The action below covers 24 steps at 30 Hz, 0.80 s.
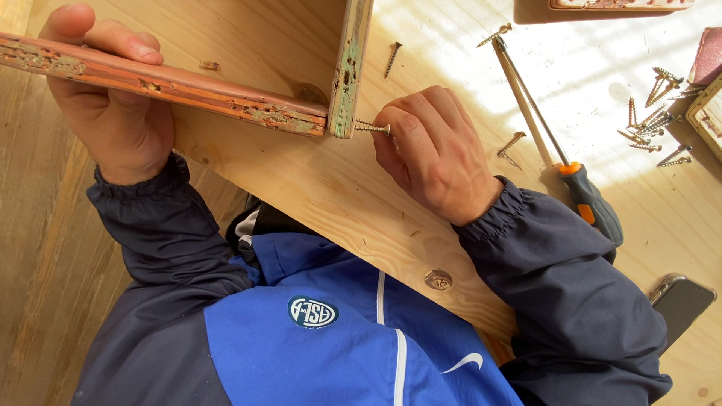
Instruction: The person assembles a small wooden box by aligning pre-drilled wooden panels and securing them with screws. They use a screwdriver to drive screws into the joints, repeatedly checking alignment and tightening fasteners.
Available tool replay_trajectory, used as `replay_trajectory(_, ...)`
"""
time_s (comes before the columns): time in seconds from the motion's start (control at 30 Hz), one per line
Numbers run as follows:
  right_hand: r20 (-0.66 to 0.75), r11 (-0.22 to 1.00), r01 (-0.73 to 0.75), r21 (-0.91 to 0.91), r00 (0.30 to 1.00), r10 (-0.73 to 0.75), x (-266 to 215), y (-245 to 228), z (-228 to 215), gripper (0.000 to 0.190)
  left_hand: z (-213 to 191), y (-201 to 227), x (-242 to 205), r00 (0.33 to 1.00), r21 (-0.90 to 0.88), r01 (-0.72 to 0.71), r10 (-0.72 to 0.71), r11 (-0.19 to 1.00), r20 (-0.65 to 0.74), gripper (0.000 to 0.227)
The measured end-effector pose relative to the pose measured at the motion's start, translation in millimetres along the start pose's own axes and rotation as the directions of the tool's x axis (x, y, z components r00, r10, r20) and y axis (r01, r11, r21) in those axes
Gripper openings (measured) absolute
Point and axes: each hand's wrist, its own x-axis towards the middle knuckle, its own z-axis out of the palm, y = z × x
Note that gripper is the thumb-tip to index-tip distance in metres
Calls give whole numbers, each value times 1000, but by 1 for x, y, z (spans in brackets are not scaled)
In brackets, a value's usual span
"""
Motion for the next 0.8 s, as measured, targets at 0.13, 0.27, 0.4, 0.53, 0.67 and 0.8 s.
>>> replay_trajectory(0.13,-12,1000,14,28,1000,-14,1,0,-1,4,-1,-1,1,1000,-4,1,-1,1000,3,48)
replay_trajectory(0.27,-6,999,6,42,1000,-6,0,2,0,5,0,0,1,1000,7,-11,11,1000,7,48)
replay_trajectory(0.4,27,994,-39,103,999,37,-1,3,0,5,0,1,0,1000,18,-7,7,1000,3,48)
replay_trajectory(0.53,84,969,-138,205,989,123,1,2,1,5,1,2,0,1000,26,-11,12,1000,-5,47)
replay_trajectory(0.67,70,948,-187,256,982,175,-3,3,5,6,-1,0,-1,1000,19,-9,9,1000,0,48)
replay_trajectory(0.8,65,933,-198,301,980,187,-4,2,5,9,-2,-1,-1,1000,18,-4,4,1000,1,47)
